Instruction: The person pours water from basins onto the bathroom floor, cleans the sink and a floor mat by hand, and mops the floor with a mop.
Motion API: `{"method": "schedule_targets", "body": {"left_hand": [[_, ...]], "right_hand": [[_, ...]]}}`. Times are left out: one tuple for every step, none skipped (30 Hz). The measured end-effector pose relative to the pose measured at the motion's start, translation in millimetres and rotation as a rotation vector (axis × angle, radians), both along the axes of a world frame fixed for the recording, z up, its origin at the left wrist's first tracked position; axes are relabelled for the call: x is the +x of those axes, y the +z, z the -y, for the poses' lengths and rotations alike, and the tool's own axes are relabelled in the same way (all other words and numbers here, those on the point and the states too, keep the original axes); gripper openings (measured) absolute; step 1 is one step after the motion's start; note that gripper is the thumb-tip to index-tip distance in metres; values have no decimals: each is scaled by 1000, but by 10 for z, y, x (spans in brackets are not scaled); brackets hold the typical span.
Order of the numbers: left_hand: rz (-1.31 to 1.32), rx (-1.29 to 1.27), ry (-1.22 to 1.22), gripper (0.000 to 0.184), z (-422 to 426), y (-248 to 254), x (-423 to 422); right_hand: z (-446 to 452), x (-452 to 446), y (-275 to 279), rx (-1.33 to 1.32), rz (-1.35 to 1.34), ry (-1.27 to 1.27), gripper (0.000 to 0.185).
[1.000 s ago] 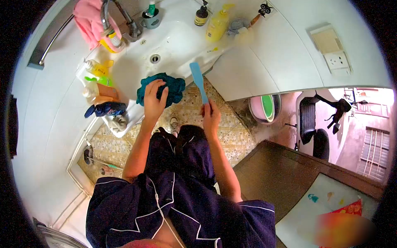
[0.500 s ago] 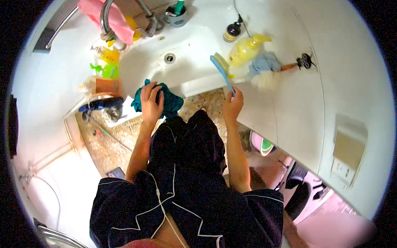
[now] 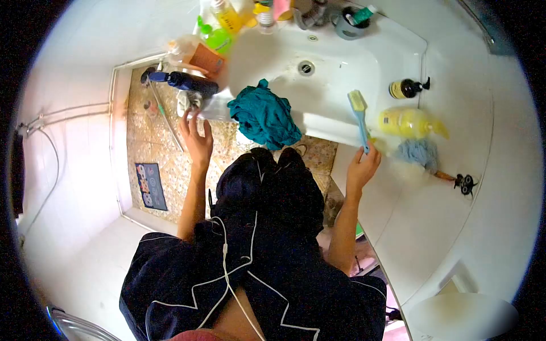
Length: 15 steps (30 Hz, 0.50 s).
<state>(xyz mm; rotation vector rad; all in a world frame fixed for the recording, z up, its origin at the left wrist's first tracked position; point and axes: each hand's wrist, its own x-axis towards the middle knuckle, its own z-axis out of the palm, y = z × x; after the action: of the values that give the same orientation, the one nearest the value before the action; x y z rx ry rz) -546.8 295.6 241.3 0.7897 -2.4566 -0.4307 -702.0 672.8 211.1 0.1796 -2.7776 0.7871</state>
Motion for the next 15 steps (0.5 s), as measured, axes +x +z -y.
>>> {"method": "schedule_targets", "body": {"left_hand": [[-20,-10,33,42,88,-4,8],[-11,-40,54,44,175,-13,-10],[6,-70,70,46,272,-17,-6],[14,-68,73,46,364,-36,-8],[40,-82,84,46,437,-71,-44],[61,-90,92,46,483,-109,-93],[53,-76,86,46,541,-174,-118],[93,-67,81,44,635,-257,-108],[133,-60,69,42,731,-312,-107],[98,-91,13,36,785,-290,-116],[111,-59,-20,34,804,-267,-113],[99,7,-27,31,824,-289,-62],[89,73,-35,28,797,-269,-37],[25,169,-15,25,718,-246,-9],[-35,267,8,23,604,-141,-11]], "right_hand": [[12,-73,-6,4,-3,16,20],[36,-122,-25,59,-72,18,21],[66,-124,-42,114,-135,17,22],[86,-123,-63,116,-127,21,22],[94,-157,-86,65,-24,-8,21],[107,-198,-87,19,72,-41,19],[96,-216,-151,33,64,-48,19],[67,-216,-255,-20,53,-45,18],[38,-210,-305,-74,42,-48,17],[44,-178,-279,-62,34,-72,17],[56,-120,-278,-107,9,-73,16],[91,-53,-256,-152,-15,-73,15],[157,8,-186,-139,-21,-100,15],[230,53,-120,-190,-15,-129,15],[308,89,-47,-241,-7,-156,15]]}}
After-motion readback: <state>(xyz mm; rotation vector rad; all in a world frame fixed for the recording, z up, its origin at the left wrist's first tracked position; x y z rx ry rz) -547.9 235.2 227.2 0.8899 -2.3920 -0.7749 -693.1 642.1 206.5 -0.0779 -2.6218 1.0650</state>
